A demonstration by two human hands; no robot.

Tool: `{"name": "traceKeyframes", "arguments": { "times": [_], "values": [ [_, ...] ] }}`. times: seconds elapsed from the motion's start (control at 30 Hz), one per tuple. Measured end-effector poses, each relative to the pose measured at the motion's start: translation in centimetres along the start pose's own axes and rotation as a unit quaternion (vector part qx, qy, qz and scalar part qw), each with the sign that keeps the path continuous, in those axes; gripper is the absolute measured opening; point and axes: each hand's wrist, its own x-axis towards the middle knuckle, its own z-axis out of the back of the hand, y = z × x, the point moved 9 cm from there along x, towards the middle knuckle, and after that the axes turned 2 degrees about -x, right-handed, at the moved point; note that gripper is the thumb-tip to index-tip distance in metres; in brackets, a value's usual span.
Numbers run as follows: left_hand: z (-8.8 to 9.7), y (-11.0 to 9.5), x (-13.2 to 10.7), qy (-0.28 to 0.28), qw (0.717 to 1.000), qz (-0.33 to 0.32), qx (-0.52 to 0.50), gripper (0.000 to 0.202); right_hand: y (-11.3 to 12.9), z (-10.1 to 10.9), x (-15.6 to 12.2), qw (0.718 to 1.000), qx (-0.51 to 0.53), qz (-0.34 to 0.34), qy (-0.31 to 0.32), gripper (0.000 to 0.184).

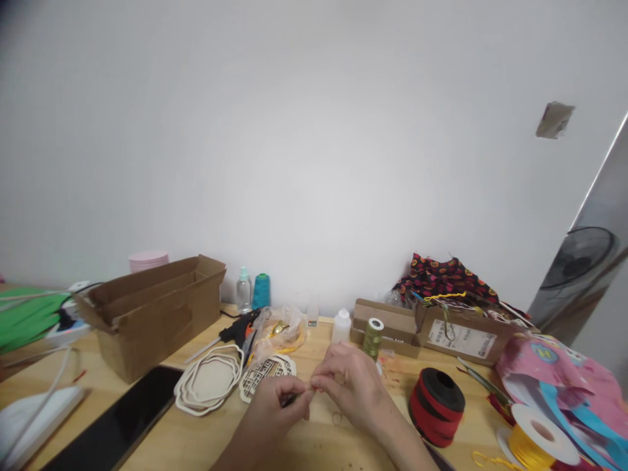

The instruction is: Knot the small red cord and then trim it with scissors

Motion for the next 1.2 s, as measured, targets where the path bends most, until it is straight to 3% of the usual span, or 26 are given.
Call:
{"name": "traceKeyframes", "arguments": {
  "times": [0.17,0.43,0.9,1.07,1.2],
  "values": [
    [-0.1,0.3,0.1,0.001,0.999,0.025,-0.038,0.025,0.4,0.2,-0.4,1.000,0.012,0.023,0.006,0.022],
    [-0.2,0.8,0.2,0.006,0.998,0.038,-0.055,0.027,-0.4,-0.2,-0.1,0.997,0.075,0.002,-0.003,0.019],
    [0.2,0.3,0.2,0.004,0.999,0.018,-0.041,0.025,0.1,-0.6,1.1,0.999,0.032,-0.011,0.023,0.013],
    [0.1,0.0,0.3,0.007,0.999,0.006,-0.043,0.025,-0.7,-0.2,1.2,0.992,0.110,-0.060,0.010,0.014],
    [0.1,-0.2,0.1,0.001,0.999,-0.005,-0.037,0.025,-2.3,-1.1,0.7,0.971,0.211,-0.108,0.024,0.020]
  ]
}}
